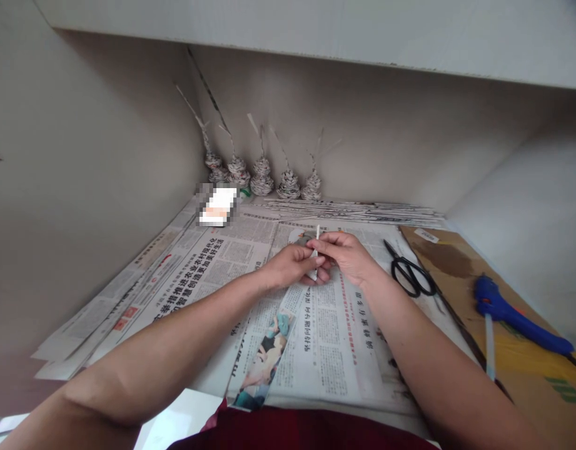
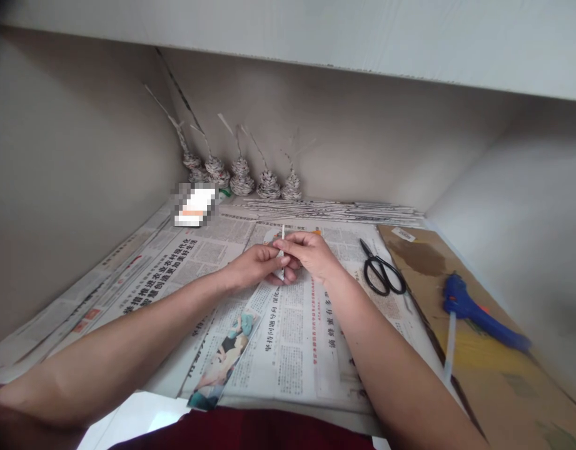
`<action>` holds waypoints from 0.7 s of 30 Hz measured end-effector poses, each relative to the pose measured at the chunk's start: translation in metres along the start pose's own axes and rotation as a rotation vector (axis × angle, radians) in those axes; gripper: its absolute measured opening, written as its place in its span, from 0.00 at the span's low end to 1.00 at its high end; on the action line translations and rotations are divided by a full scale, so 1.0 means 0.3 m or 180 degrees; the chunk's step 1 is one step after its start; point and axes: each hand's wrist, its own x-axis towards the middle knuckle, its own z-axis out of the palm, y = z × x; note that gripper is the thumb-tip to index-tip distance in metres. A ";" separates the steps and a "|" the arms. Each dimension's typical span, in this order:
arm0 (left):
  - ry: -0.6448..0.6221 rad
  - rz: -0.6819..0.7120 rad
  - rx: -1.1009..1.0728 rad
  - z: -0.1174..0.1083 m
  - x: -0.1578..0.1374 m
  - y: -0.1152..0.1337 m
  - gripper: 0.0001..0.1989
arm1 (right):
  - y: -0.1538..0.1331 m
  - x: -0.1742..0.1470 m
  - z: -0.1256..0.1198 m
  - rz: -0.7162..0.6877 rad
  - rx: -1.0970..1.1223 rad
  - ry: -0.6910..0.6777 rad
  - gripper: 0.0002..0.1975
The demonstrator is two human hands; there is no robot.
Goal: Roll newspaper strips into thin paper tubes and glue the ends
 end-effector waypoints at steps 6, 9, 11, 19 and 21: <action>-0.0020 -0.0047 -0.0032 0.001 0.001 -0.002 0.21 | -0.008 -0.002 0.002 -0.0008 0.0091 0.0154 0.15; 0.0027 -0.0046 -0.0105 0.000 0.001 0.000 0.22 | -0.010 -0.005 -0.003 0.0056 0.0046 -0.0041 0.18; 0.0034 -0.0021 -0.0053 0.001 -0.001 0.001 0.22 | -0.006 -0.003 -0.006 0.0076 0.0041 0.0015 0.17; 0.0060 -0.0045 -0.0037 0.005 -0.005 0.011 0.21 | -0.011 -0.003 -0.009 0.0004 0.0028 0.0127 0.14; 0.0115 -0.0052 -0.0095 0.005 -0.004 0.012 0.22 | -0.013 -0.005 -0.013 0.0067 -0.0024 -0.0095 0.14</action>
